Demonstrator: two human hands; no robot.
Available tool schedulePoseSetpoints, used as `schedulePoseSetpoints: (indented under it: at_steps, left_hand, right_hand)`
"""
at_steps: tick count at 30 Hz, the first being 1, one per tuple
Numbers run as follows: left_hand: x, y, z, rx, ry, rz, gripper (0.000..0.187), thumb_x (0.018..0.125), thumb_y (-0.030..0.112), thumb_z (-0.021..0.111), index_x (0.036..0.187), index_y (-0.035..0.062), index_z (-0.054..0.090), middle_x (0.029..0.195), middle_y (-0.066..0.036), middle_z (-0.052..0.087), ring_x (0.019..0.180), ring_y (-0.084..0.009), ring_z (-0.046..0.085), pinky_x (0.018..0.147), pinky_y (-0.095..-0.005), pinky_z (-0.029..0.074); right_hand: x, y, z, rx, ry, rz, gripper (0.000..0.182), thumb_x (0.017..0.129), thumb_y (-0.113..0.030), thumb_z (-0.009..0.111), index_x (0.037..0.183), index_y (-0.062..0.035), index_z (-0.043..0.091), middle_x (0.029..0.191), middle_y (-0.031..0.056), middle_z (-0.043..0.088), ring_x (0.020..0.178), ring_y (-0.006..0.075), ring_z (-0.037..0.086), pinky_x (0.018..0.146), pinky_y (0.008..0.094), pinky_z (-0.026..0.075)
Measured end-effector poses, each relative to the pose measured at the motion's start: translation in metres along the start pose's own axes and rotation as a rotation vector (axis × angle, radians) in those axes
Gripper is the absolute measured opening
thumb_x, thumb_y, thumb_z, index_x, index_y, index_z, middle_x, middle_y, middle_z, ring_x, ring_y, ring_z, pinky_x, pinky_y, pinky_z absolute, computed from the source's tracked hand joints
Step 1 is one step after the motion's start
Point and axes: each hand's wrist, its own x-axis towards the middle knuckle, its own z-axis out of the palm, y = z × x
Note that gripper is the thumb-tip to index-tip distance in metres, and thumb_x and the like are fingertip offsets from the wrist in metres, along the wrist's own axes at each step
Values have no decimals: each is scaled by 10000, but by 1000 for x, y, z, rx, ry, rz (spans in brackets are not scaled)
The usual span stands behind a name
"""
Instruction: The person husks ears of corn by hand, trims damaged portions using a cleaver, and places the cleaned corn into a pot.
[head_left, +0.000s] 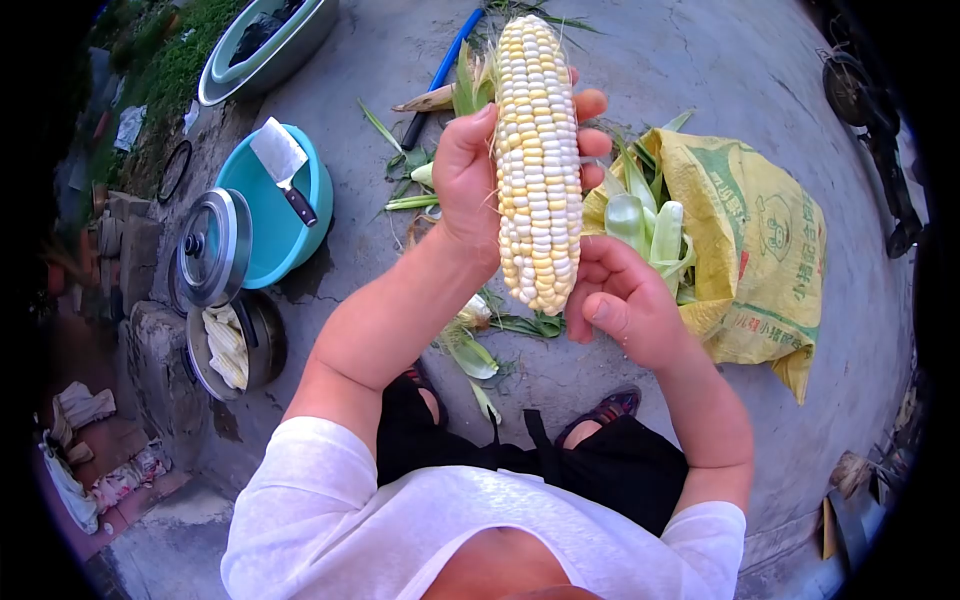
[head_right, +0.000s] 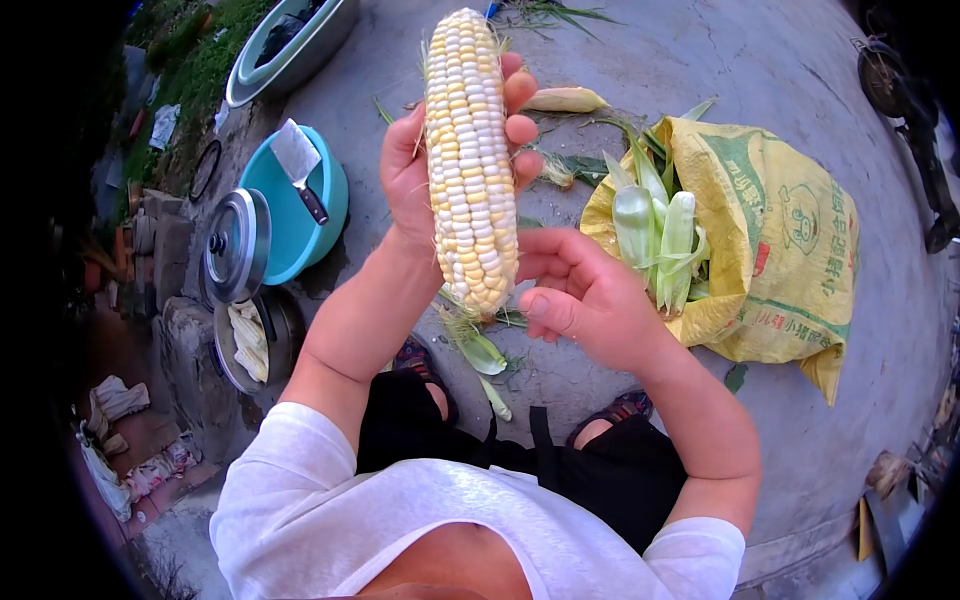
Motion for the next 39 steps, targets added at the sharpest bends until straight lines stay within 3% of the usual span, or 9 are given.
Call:
schedulePoseSetpoints:
  at_steps: [5,8,12,16,21,24,27,30,39]
  left_hand:
    - [-1,3,1,238,27,7,631,857,377,348,1343,-15,259,1235,-235,469,979,-294,569,789,-408,496]
    - [-8,11,0,399,152,-246,488,849,362,435,1180,5,398,1005,-138,555,826,-196,577,689,-310,500]
    - [-39,44,22,660,360,-153,463,762,192,613,1146,11,427,961,-78,554,781,-129,564,657,-256,479]
    - [-138,99,25,659,574,35,566,749,182,600,1232,-8,376,980,-110,556,807,-174,590,688,-292,506]
    - [-313,130,12,465,901,643,489,804,194,493,1238,12,361,1058,-182,536,865,-252,605,713,-411,543]
    - [-399,152,29,436,1232,978,486,816,270,406,1161,-72,440,998,-192,584,806,-253,618,709,-378,548]
    - [-477,197,38,498,1591,1140,459,788,300,470,1113,-24,493,872,-179,603,729,-297,615,688,-407,520]
    - [-532,237,33,718,1679,1311,335,807,157,508,1094,-15,506,885,-125,586,749,-233,595,686,-376,507]
    - [-567,306,-10,1023,1924,1160,381,774,59,601,1132,-26,502,976,-101,584,856,-172,572,752,-309,471]
  right_hand:
    - [4,-4,7,-1,55,35,422,816,-83,614,1181,-4,418,991,85,583,737,89,551,583,212,461]
    - [3,5,0,-23,93,53,425,804,-53,607,1179,6,417,966,92,587,749,90,551,571,218,464]
    - [6,17,-2,-188,64,68,392,805,-75,593,1155,17,442,904,116,593,636,106,540,543,214,454]
    - [12,36,-8,-212,29,193,285,856,-102,531,1114,7,481,866,115,594,578,116,517,529,220,438]
    - [29,51,-1,-246,34,334,230,881,-106,505,1082,5,500,834,95,584,571,120,508,531,225,431]
    - [43,59,5,-276,84,361,231,883,-122,514,1077,2,507,825,91,583,570,116,507,533,223,433]
    - [60,65,14,-245,117,391,232,885,-147,527,1072,-11,517,821,79,585,566,111,508,519,224,434]
    - [77,74,26,-252,119,440,220,888,-145,522,1065,-14,521,812,71,584,556,112,507,504,225,432]
    - [118,83,63,-356,99,501,208,895,-132,516,1064,-12,524,832,90,605,568,115,526,515,229,454]
